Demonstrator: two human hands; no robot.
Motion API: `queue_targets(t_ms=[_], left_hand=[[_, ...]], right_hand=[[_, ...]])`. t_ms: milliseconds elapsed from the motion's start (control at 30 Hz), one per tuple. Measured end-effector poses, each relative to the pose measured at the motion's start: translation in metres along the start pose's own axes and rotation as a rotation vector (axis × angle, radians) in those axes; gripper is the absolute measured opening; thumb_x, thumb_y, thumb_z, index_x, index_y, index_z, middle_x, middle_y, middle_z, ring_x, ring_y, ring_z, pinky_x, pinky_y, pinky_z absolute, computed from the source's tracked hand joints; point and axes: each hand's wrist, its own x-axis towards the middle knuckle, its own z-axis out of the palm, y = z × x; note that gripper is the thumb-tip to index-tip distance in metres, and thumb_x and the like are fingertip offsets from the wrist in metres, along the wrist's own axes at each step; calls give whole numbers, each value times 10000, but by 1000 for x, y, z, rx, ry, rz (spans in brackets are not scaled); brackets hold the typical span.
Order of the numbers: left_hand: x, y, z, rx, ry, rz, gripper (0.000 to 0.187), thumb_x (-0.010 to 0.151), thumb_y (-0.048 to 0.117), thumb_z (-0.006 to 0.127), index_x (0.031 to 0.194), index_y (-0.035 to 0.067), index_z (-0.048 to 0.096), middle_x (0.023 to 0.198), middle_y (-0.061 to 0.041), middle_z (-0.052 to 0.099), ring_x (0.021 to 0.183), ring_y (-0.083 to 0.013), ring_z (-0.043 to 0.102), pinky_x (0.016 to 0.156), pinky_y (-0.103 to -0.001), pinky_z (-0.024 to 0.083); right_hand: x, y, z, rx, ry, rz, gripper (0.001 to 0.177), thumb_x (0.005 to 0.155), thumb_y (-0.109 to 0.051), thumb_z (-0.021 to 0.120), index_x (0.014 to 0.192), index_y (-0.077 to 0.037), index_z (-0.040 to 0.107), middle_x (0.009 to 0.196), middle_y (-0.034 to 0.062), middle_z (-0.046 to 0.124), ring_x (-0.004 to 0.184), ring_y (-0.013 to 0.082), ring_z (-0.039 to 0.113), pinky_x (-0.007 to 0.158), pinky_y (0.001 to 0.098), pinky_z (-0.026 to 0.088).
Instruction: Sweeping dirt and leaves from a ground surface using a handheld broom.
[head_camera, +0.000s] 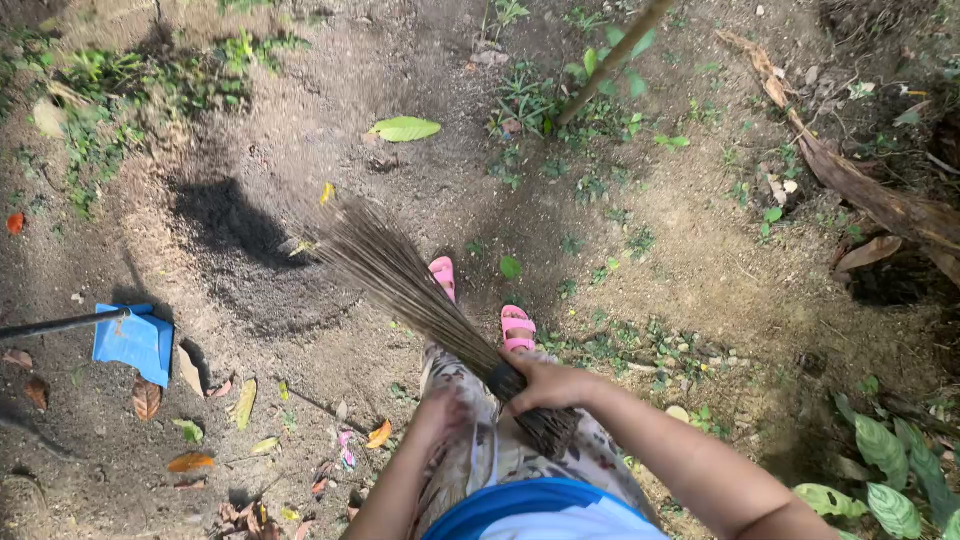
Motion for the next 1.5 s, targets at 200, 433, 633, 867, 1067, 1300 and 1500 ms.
queue_targets(t_ms=[200,433,633,867,1067,1300,1500], left_hand=[[-77,85,53,-494,-153,10,595,902,487,676,1323,66,653,1120,-126,739,967,-303,684,780,-413,533],[-33,115,-57,-486,-229,129,589,829,305,768,1375,163,599,1264,-72,695,1083,-236,674,957,-428,517],[-86,223,-143,-398,317,-165,663,857,444,672,1403,87,554,1269,-178,677,1088,-348,677,980,-503,529],[4,247,-229,-34,305,69,766,748,369,827,1380,30,557,1263,-196,689,1091,-330,685,908,-421,538],[92,349,-230,447,409,148,797,704,283,862,1360,-7,514,1202,-177,673,1076,-341,715,918,-420,585],[196,446,-147,873,646,125,1191,682,334,913,1566,23,177,1275,-273,612,1183,-407,606,1048,-439,464],[183,405,-128,1075,267,35,1029,662,294,836,1527,-8,366,1438,-254,587,1313,-381,602,1130,-415,476]], right_hand=[[75,-41,1,-41,80,-33,1290,666,-519,826,1609,3,118,1429,292,546,1313,329,574,1091,363,451],[132,-144,18,-143,124,-21,1284,660,-525,839,1612,-18,142,1336,324,602,1221,392,626,1036,405,498],[184,-144,23,62,46,-155,1007,840,-454,724,1623,-59,230,1429,225,602,1261,313,635,1059,382,492],[195,-83,-20,375,180,179,840,916,-367,663,1623,-212,237,1464,130,572,1268,224,627,1053,361,506],[224,41,-2,507,411,102,763,928,-278,652,1593,-163,296,1382,134,654,1177,199,646,976,362,520],[210,31,12,647,464,411,747,927,-305,638,1600,-232,323,1337,98,710,1059,229,689,894,354,567],[199,48,37,753,493,373,764,919,-333,649,1593,-220,307,1362,104,690,1145,192,684,936,344,564]])
